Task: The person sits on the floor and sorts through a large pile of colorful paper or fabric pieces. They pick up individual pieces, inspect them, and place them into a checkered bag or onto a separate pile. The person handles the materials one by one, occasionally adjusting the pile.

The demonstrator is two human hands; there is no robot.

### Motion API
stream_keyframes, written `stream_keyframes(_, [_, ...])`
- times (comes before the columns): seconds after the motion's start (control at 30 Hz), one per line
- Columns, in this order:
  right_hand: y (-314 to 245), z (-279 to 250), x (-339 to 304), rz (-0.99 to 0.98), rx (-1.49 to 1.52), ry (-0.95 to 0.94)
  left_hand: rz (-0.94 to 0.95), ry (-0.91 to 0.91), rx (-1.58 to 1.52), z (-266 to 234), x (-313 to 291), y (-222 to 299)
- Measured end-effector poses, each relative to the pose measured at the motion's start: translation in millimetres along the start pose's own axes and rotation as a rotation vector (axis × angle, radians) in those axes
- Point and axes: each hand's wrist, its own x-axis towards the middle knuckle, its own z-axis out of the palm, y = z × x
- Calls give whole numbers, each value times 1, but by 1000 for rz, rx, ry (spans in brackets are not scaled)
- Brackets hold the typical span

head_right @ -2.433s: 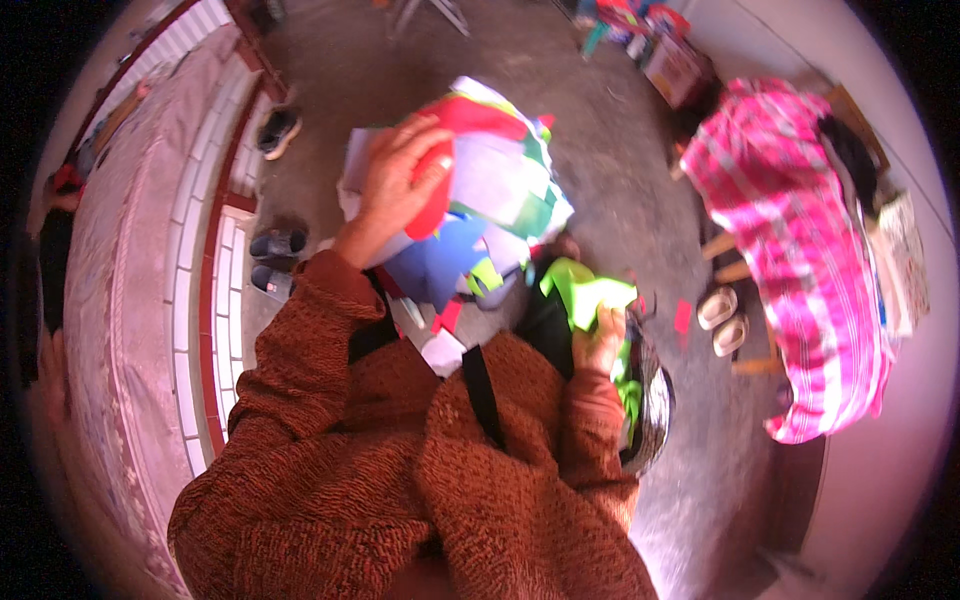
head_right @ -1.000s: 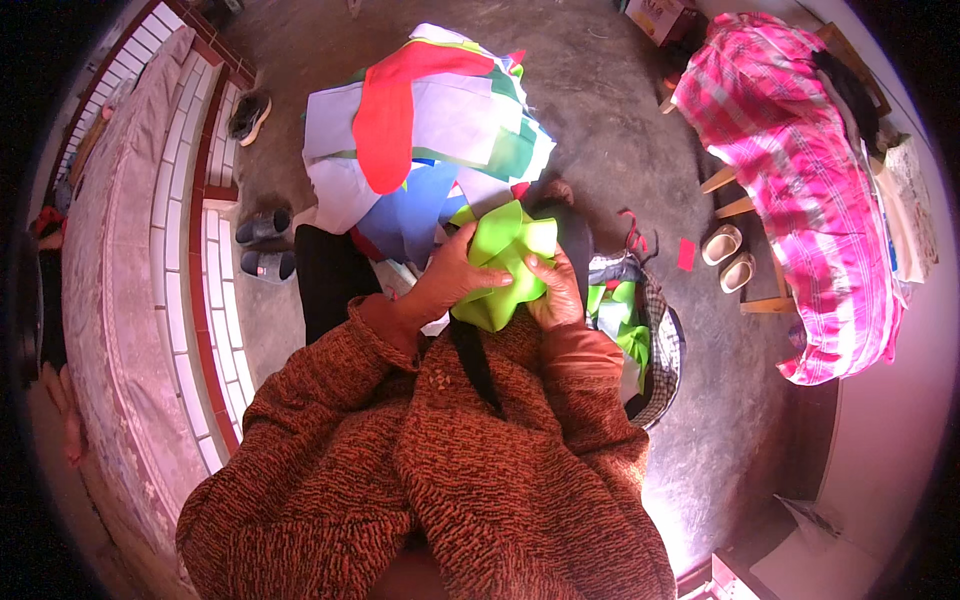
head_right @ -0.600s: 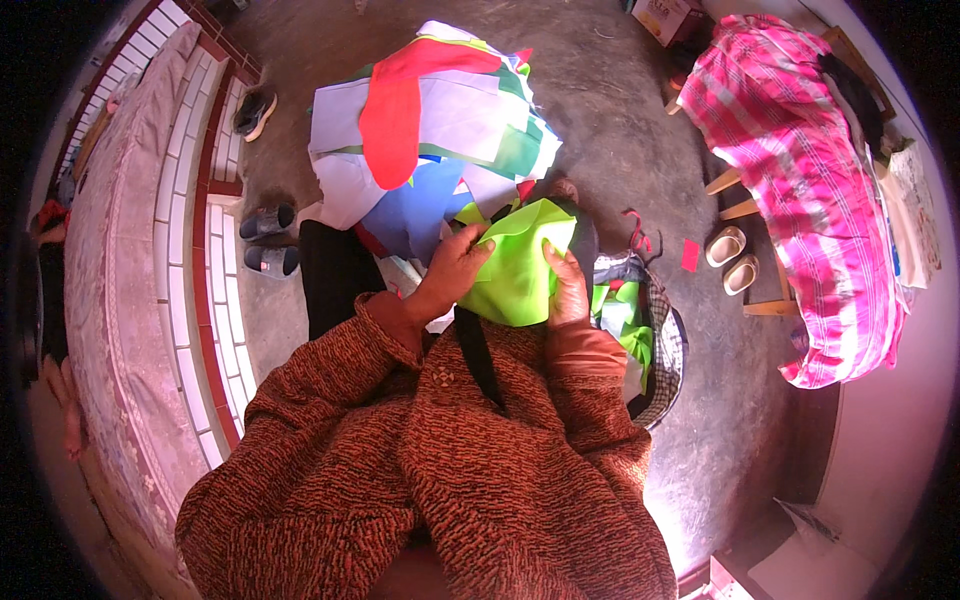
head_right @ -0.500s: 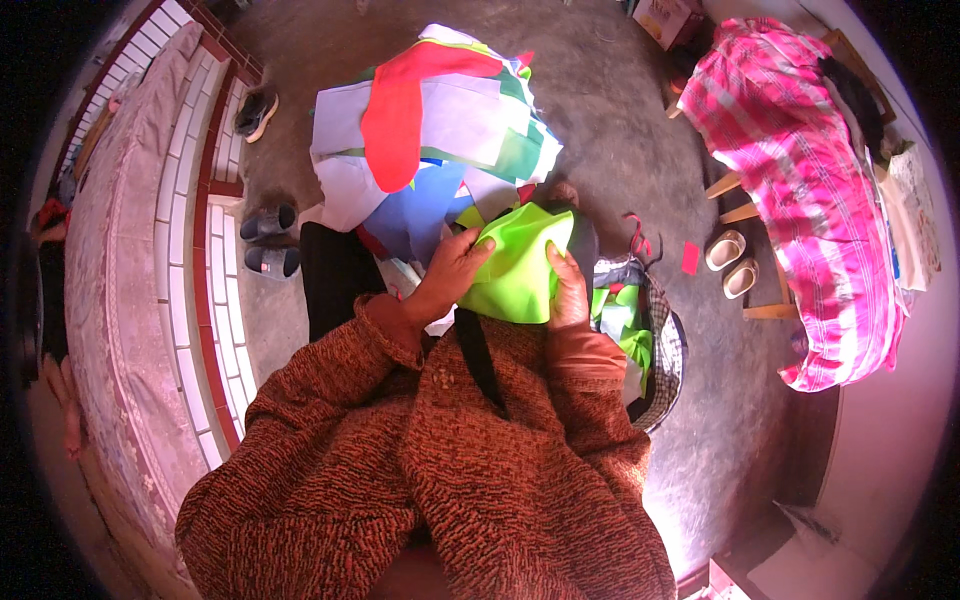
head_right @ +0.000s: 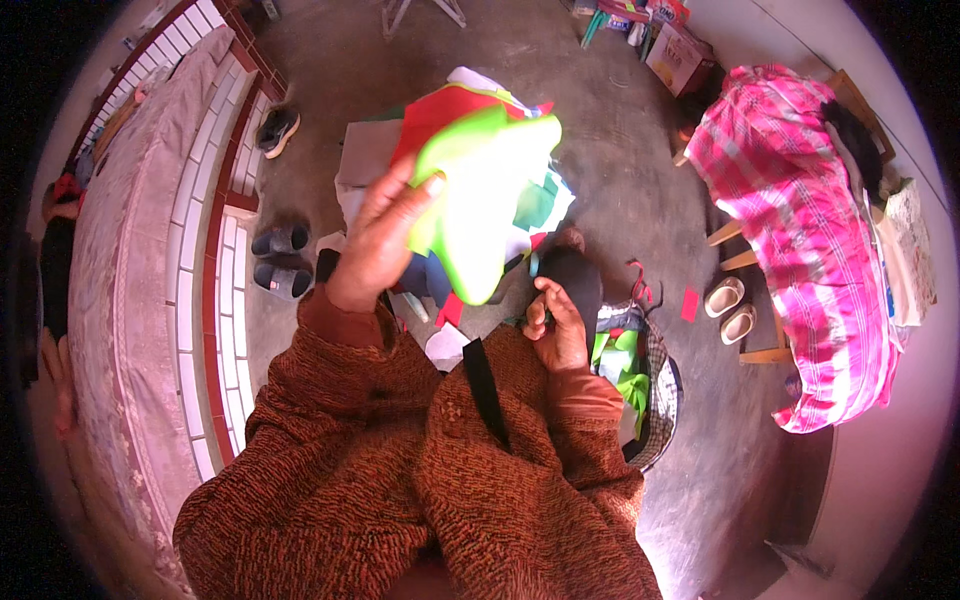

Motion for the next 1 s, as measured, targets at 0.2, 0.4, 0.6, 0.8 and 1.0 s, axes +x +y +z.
stream_keyframes(0.2, [-1,3,0,5,18,-20,-44,399,299,-79,17,-17])
stream_keyframes(0.4, [1,5,3,17,-26,-11,46,562,77,-106,3,-58])
stream_keyframes(0.6, [0,3,2,16,-32,-8,19,584,260,-121,4,-58])
stream_keyframes(0.8, [2,3,3,0,-31,-11,226,651,344,-146,5,-80])
stream_keyframes(1.0, [5,-15,7,-23,168,-14,434,761,1166,-123,-4,-70])
